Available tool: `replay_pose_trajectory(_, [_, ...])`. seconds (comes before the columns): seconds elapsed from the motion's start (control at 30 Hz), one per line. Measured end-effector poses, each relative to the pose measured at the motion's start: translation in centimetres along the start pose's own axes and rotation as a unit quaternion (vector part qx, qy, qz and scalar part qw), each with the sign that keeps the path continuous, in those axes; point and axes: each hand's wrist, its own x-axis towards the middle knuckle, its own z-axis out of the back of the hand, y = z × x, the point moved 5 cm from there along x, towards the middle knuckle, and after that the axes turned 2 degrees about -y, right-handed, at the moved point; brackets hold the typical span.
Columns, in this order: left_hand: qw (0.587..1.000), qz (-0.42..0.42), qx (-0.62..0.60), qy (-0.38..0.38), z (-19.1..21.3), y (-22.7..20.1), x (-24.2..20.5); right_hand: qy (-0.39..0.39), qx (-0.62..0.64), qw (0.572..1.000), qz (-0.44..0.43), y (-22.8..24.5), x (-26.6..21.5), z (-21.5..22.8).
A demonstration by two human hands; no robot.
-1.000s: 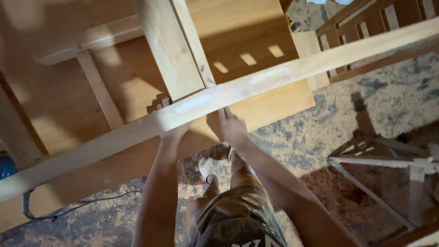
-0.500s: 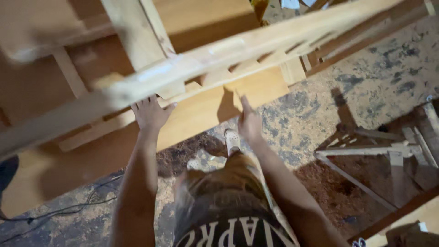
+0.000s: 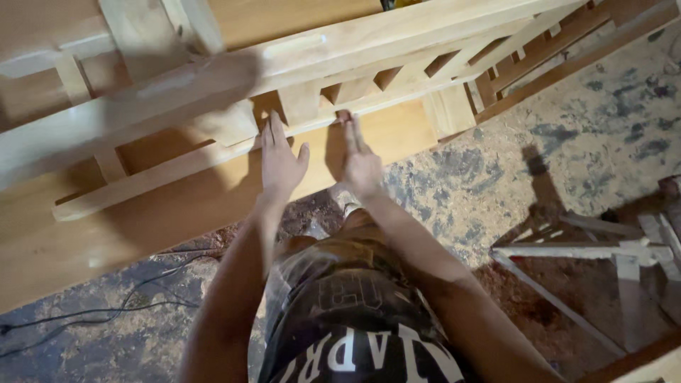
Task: The person sands the surfaces and joints of a wooden chair frame using an electric orbital sander and by hand, moving the chair to reach different sides.
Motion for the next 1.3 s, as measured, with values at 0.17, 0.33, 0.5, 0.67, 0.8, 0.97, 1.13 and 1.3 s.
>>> replay_pose_trajectory(0.17, [0.988, 0.023, 0.123, 0.088, -3.0, 1.7, 3.4, -0.006, 0.010, 0.999, 0.048, 1.8, 0.8, -0.8])
replay_pose_trajectory(0.33, [0.976, 0.018, 0.193, 0.100, -5.0, 2.0, 4.3, -0.050, 0.021, 0.989, 0.139, 1.7, 2.0, -0.3])
replay_pose_trajectory(0.5, [0.971, -0.015, 0.221, 0.095, -5.1, 2.6, 4.4, 0.100, -0.026, 0.993, 0.059, 2.1, 5.2, 0.7])
replay_pose_trajectory(0.67, [0.968, 0.003, 0.208, 0.140, -4.7, 2.9, 5.3, 0.177, -0.066, 0.978, -0.084, -5.2, 6.1, 3.9])
replay_pose_trajectory(0.8, [0.963, 0.029, 0.210, 0.165, -4.2, 2.4, 4.7, 0.012, 0.004, 0.998, -0.067, -4.2, 5.8, 0.2])
replay_pose_trajectory(0.97, [0.974, -0.021, 0.189, 0.120, -4.4, 3.8, 4.9, 0.087, -0.073, 0.992, 0.049, -3.2, 3.8, -3.6])
replay_pose_trajectory(1.13, [0.963, 0.023, 0.214, 0.161, -4.3, 3.1, 5.2, -0.005, -0.055, 0.994, -0.096, -13.0, 6.0, 2.9])
replay_pose_trajectory(1.3, [0.958, 0.029, 0.219, 0.185, -5.0, 3.1, 5.3, 0.183, 0.029, 0.976, -0.111, -2.6, 4.0, -5.5])
